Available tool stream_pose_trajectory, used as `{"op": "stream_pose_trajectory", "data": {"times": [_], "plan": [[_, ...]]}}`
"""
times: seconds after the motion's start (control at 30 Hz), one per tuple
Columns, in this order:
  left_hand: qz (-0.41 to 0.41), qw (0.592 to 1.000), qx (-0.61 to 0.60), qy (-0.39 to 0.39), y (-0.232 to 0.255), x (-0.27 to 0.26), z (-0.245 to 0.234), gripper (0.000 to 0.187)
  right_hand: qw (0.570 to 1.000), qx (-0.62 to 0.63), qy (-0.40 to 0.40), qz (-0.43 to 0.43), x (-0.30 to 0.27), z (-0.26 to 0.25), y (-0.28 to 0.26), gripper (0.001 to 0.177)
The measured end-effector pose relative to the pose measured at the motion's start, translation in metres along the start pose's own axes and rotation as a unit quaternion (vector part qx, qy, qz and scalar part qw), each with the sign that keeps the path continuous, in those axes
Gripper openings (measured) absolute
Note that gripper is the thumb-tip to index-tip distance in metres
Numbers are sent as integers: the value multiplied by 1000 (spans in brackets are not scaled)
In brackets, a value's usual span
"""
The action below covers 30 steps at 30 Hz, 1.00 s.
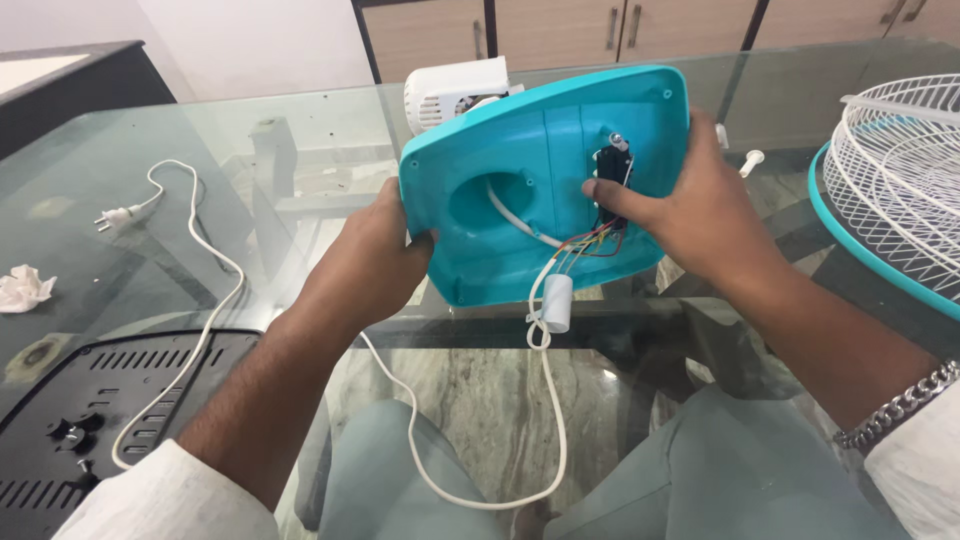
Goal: The person assembles a small electronic device by connecting wires to a white cylindrical component inside a teal plastic housing. They use a screwdriver to tighten screws on the component and then attach a black back cover, securing it with screws.
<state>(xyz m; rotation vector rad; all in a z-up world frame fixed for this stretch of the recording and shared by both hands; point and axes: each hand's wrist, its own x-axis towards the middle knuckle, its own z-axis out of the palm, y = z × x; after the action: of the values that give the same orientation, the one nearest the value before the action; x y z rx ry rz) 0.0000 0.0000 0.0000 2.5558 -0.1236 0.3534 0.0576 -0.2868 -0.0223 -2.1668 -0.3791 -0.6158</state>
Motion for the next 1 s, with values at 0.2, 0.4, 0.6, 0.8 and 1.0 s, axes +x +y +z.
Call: {"op": "stream_pose_trajectory", "data": {"times": [0.2,0.4,0.6,0.8,1.0], "plan": [[-4,1000,-18,-11,-5,5,1,40,999,-48,8,4,4,4,2,84],[45,998,-29,14,-18,16,4,47,998,-43,26,-33,8,13,1,86],[-20,998,-59,-8,-35,21,-4,45,999,-12,13,-40,6,21,-5,89],[-24,999,21,3,-45,7,-16,81,952,-117,147,-240,-21,10,-22,56],[-76,982,65,-160,-39,-27,-21,75,974,-82,-210,22,-51,9,-43,32]]}}
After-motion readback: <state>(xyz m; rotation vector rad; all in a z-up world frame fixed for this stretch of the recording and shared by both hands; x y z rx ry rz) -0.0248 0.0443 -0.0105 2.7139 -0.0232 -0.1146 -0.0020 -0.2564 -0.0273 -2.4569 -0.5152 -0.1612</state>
